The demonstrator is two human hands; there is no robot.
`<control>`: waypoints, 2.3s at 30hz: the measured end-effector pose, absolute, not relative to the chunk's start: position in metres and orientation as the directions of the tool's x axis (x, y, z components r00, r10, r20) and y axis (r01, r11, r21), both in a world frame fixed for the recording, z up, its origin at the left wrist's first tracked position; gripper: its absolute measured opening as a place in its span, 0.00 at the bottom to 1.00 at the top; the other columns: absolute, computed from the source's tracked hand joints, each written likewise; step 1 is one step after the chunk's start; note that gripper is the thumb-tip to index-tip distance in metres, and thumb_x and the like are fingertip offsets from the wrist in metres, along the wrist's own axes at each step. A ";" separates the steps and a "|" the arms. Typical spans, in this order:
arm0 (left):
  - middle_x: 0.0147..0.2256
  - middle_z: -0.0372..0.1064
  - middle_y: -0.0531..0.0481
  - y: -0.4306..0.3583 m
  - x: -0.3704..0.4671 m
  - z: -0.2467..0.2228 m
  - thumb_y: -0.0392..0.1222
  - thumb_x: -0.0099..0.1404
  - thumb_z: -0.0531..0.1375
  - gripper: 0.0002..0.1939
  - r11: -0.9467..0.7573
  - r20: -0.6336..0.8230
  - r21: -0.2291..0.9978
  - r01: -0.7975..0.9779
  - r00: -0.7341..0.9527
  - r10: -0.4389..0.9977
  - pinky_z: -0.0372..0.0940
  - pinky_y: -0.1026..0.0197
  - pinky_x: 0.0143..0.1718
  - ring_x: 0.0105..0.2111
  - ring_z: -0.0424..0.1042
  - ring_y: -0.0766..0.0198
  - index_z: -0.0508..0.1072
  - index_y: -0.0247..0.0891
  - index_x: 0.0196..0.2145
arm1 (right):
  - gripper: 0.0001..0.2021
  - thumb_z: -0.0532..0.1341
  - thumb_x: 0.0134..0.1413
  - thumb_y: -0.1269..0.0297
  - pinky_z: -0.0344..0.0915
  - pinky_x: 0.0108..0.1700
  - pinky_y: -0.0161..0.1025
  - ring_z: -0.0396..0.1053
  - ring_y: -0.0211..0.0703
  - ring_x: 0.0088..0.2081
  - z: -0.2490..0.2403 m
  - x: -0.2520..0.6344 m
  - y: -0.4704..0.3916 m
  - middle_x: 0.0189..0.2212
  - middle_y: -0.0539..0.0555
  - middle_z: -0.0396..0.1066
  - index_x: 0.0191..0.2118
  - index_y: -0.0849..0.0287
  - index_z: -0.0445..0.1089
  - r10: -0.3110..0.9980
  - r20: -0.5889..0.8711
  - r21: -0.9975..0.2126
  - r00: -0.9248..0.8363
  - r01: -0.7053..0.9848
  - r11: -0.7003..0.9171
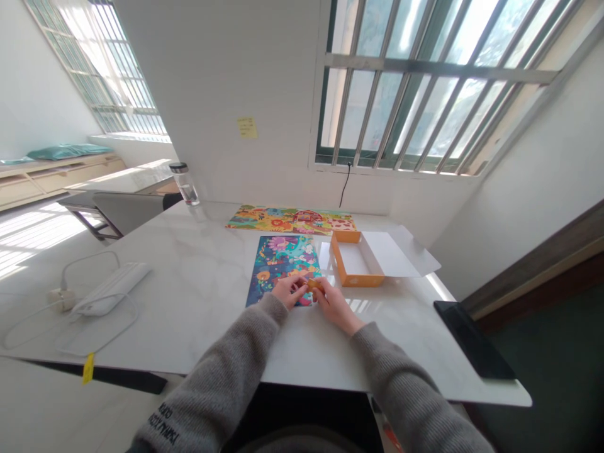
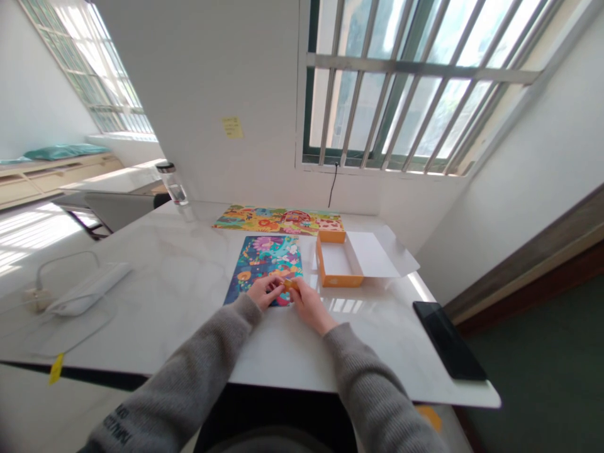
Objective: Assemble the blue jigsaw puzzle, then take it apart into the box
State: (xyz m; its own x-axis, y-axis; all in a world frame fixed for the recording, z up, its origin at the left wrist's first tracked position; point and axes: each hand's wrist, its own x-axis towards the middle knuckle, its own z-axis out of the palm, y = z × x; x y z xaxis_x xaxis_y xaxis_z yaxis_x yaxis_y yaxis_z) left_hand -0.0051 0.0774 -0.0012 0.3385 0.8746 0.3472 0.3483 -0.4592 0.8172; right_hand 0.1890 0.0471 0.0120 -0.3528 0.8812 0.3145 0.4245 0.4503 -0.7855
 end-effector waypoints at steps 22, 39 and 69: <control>0.34 0.72 0.47 0.067 -0.027 0.004 0.41 0.65 0.59 0.10 -0.689 0.602 0.480 0.543 0.368 0.709 0.65 0.55 0.42 0.34 0.70 0.59 0.73 0.38 0.43 | 0.14 0.55 0.58 0.66 0.63 0.35 0.37 0.65 0.39 0.30 0.011 0.198 0.046 0.33 0.49 0.68 0.50 0.56 0.63 0.927 0.273 -0.880 -0.258 0.322 0.349; 0.35 0.77 0.46 0.080 -0.022 -0.015 0.37 0.69 0.52 0.12 -0.719 0.485 0.205 0.665 0.569 0.664 0.69 0.58 0.43 0.38 0.74 0.59 0.77 0.39 0.40 | 0.16 0.54 0.62 0.66 0.64 0.40 0.39 0.69 0.43 0.36 0.009 0.189 0.044 0.35 0.53 0.74 0.54 0.56 0.68 0.880 0.307 -0.792 -0.363 0.416 0.448; 0.32 0.75 0.48 0.069 -0.018 -0.013 0.43 0.64 0.60 0.10 -0.593 0.410 0.658 0.464 0.440 0.799 0.67 0.59 0.36 0.29 0.70 0.64 0.78 0.35 0.39 | 0.20 0.72 0.45 0.58 0.57 0.51 0.51 0.62 0.54 0.47 0.011 0.211 -0.024 0.43 0.56 0.67 0.42 0.54 0.66 0.918 0.190 -0.516 -0.349 0.760 0.395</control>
State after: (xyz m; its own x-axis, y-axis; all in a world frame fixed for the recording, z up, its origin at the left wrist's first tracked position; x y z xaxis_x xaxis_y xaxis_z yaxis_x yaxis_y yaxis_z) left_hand -0.0180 0.0688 -0.0132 0.4398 0.7992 0.4098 0.4637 -0.5928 0.6585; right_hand 0.2109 -0.0239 0.0106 -0.3486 0.9179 0.1898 0.7600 0.3953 -0.5159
